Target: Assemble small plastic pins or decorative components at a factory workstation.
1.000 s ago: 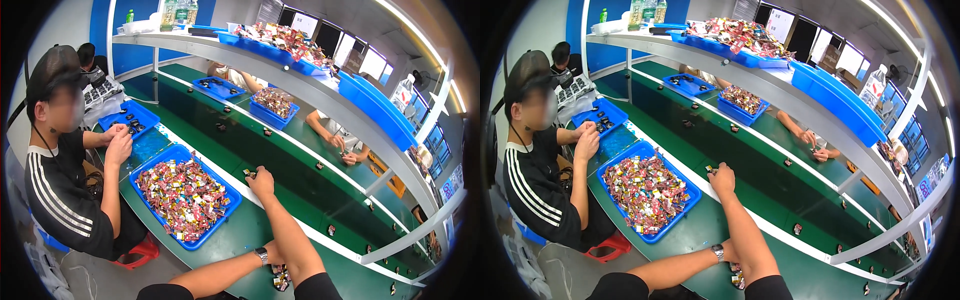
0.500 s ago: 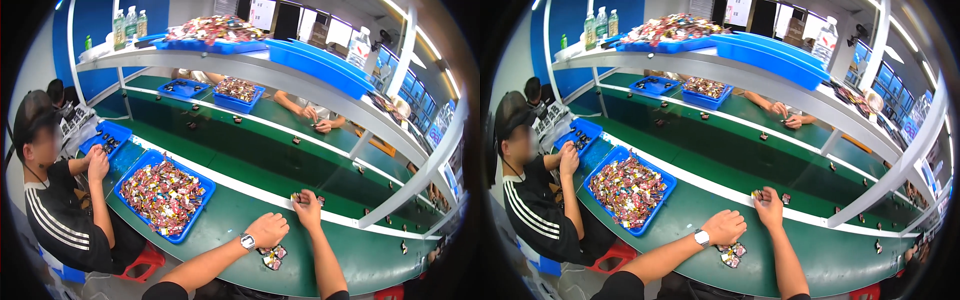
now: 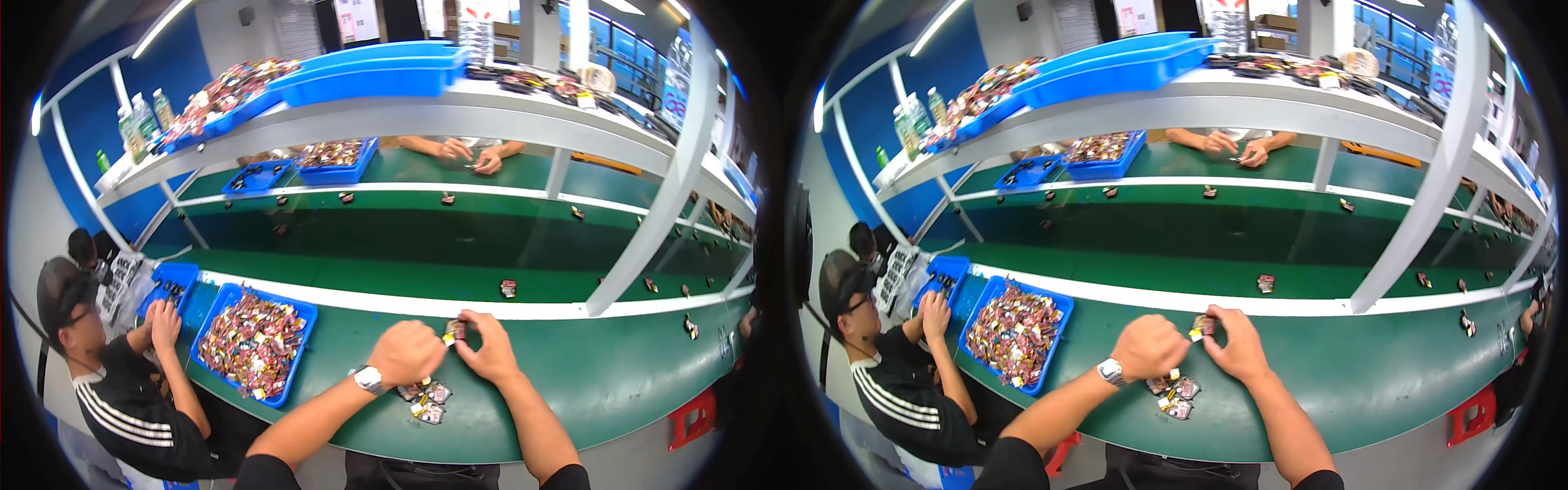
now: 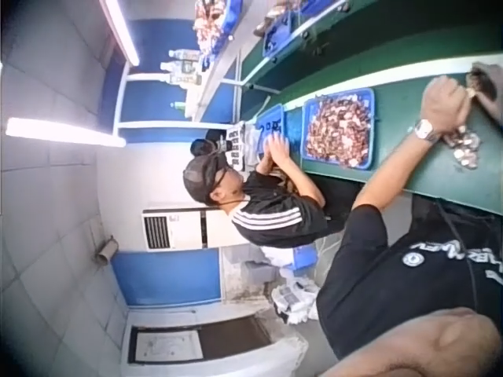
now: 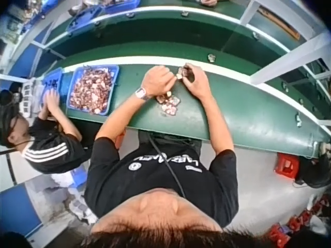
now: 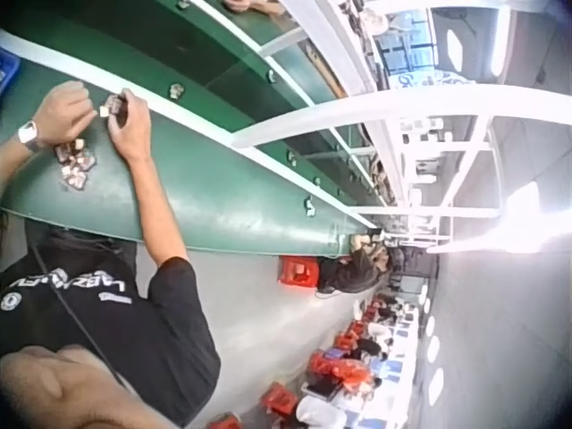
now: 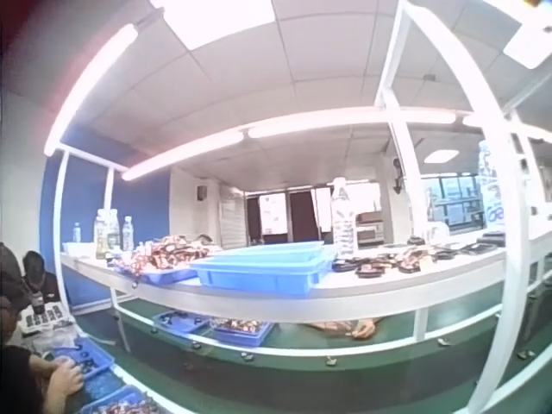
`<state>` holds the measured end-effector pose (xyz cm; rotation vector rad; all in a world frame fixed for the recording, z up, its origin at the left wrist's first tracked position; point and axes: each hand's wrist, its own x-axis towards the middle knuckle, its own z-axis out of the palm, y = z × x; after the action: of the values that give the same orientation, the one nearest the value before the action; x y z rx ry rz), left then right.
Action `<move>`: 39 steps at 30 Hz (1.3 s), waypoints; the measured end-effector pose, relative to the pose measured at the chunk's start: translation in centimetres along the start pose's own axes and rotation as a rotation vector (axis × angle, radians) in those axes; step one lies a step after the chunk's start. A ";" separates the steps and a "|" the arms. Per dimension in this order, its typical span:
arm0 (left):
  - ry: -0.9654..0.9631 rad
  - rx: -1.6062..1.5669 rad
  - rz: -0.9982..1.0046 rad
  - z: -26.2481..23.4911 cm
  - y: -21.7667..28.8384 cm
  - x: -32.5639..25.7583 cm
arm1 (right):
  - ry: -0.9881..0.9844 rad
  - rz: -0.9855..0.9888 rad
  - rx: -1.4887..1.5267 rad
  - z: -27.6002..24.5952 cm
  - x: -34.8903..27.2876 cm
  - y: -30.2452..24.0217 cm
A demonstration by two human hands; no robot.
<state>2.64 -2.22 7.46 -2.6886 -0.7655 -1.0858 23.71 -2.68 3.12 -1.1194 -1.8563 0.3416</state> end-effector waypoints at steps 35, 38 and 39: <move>-0.116 -1.557 -0.969 3.5 -2.7 -6.5 | -0.188 -0.169 -0.108 2.0 0.7 -2.8; -0.142 -1.529 -0.943 3.6 -2.6 -6.4 | -0.198 -0.188 -0.083 1.9 0.6 -2.3; -0.145 -1.538 -0.936 3.6 -2.7 -6.4 | -0.203 -0.172 -0.065 2.1 0.5 -2.1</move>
<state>-0.45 -1.34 0.31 -3.5373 -1.9351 -2.4920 20.76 -2.98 3.61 -0.9891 -2.1401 0.3069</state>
